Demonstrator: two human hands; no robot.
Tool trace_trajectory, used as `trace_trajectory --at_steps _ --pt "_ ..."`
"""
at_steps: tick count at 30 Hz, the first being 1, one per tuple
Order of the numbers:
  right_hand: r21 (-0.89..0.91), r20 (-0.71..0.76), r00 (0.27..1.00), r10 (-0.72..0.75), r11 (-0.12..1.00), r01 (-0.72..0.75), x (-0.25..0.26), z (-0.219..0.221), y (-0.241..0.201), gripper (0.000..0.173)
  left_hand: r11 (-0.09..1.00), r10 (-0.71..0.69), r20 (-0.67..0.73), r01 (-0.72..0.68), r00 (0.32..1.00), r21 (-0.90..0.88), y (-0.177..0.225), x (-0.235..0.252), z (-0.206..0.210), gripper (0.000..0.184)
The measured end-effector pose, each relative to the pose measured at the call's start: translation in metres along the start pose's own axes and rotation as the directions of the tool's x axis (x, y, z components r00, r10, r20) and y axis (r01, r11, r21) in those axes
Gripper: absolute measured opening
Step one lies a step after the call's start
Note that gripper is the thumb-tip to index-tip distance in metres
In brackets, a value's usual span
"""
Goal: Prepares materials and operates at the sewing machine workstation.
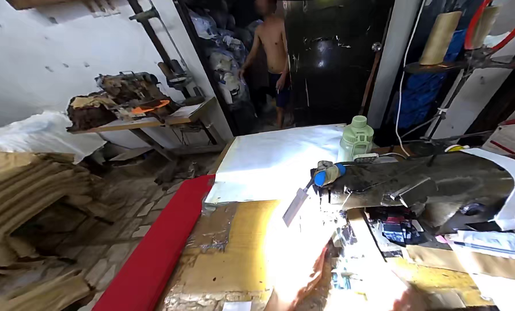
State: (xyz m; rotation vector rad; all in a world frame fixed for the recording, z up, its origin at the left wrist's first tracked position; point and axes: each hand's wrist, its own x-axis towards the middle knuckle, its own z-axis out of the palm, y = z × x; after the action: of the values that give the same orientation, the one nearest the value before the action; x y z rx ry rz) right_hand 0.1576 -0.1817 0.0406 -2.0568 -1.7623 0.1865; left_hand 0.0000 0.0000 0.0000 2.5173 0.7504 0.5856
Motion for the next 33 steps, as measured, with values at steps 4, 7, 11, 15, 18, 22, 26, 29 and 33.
trace_trajectory --at_steps 4,7,11,15,18,22,26,29,33 --pt "-0.086 -0.317 0.942 -0.107 0.993 0.084 -0.003 0.000 0.056 0.018 0.975 0.019 0.037 -0.027 0.999 0.220 -0.003 0.009 0.023 0.047" --pt "-0.063 -0.357 0.929 -0.096 0.995 0.079 -0.012 0.006 0.067 0.018 0.967 -0.192 0.057 0.179 0.980 0.180 -0.028 -0.021 0.019 0.043" --pt "-0.061 -0.420 0.906 -0.059 0.997 0.036 -0.013 0.015 0.069 0.018 0.932 -0.193 -0.181 0.238 0.964 0.272 -0.048 -0.014 -0.005 0.036" --pt "-0.125 -0.460 0.887 -0.043 0.992 -0.016 -0.012 0.018 0.089 0.020 0.973 -0.212 -0.220 0.227 0.952 0.044 -0.036 0.012 -0.004 0.035" --pt "-0.081 -0.441 0.897 0.007 0.996 -0.048 -0.013 0.003 0.095 0.021 0.974 -0.220 -0.200 0.226 0.955 0.005 -0.028 0.040 -0.004 0.032" --pt "0.002 -0.374 0.925 0.075 0.997 -0.080 -0.014 -0.007 0.104 0.018 0.938 -0.337 -0.130 0.321 0.932 -0.134 0.004 0.028 -0.021 0.031" --pt "0.064 -0.371 0.918 0.143 0.990 -0.129 -0.011 -0.010 0.099 0.022 0.845 -0.468 -0.064 0.425 0.881 -0.325 0.021 0.025 -0.026 0.032" --pt "0.113 -0.414 0.892 0.180 0.983 -0.146 -0.003 -0.016 0.083 0.024 0.887 -0.416 -0.059 0.391 0.907 -0.246 0.002 0.036 -0.015 0.034" --pt "0.081 -0.481 0.870 0.106 0.994 -0.077 0.003 -0.009 0.092 0.023 0.920 -0.393 -0.039 0.392 0.919 -0.021 -0.012 0.052 -0.009 0.036"
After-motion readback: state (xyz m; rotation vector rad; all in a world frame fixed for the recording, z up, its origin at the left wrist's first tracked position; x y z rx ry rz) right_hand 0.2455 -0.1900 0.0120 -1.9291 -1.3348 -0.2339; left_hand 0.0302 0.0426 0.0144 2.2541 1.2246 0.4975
